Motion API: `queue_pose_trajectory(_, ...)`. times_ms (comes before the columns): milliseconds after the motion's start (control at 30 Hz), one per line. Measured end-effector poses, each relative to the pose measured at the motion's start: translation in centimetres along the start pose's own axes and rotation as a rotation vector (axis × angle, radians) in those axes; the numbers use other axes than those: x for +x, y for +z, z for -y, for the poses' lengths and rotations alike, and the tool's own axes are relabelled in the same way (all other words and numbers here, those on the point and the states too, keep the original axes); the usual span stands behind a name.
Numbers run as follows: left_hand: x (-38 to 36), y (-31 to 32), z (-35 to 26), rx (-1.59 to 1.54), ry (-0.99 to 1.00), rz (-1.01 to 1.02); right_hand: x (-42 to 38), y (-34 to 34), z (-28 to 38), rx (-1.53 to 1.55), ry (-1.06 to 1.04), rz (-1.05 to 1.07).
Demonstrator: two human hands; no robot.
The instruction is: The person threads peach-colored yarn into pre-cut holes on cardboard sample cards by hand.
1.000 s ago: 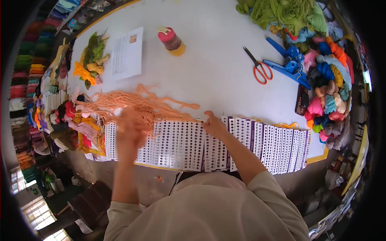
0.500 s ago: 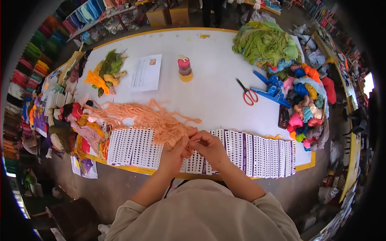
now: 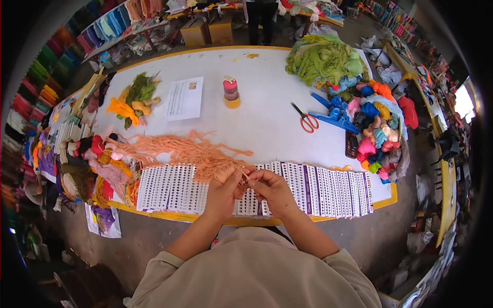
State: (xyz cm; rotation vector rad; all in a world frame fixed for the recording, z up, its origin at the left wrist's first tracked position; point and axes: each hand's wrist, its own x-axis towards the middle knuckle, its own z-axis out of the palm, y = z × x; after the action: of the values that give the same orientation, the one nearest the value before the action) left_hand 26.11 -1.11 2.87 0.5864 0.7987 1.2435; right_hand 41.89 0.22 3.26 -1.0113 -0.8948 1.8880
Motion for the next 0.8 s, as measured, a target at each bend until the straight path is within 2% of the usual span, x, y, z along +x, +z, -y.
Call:
queue_pose_trajectory(133, -0.4, 0.0, 0.2, 0.034, 0.015, 0.026, -0.5, 0.2, 0.0, 0.001, -0.031, -0.019)
queue_pose_trajectory(200, -0.6, 0.4, 0.2, -0.073, 0.019, 0.000, -0.5, -0.2, -0.1, 0.281, 0.080, -0.037)
queue_pose_trajectory(433, -1.0, 0.3, 0.5, -0.130, -0.032, -0.016, -0.7, 0.2, -0.4, 0.178, 0.023, -0.028)
queue_pose_trajectory(533, -1.4, 0.6, 0.2, -0.064, -0.055, 0.030, -0.8, 0.7, -0.5, 0.080, -0.006, -0.057)
queue_pose_trajectory(600, -1.7, 1.1, 0.4, 0.103, 0.031, 0.018, -0.8, 0.9, -0.4, 0.012, -0.013, -0.040)
queue_pose_trajectory(733, -1.5, 0.6, 0.2, 0.090, 0.000, 0.011, -1.0, 1.1, -0.3, 0.071, -0.020, -0.052)
queue_pose_trajectory(800, -1.2, 0.1, 0.2, -0.126, -0.036, 0.029, -1.3, 1.2, 0.3, 0.277, 0.020, -0.092)
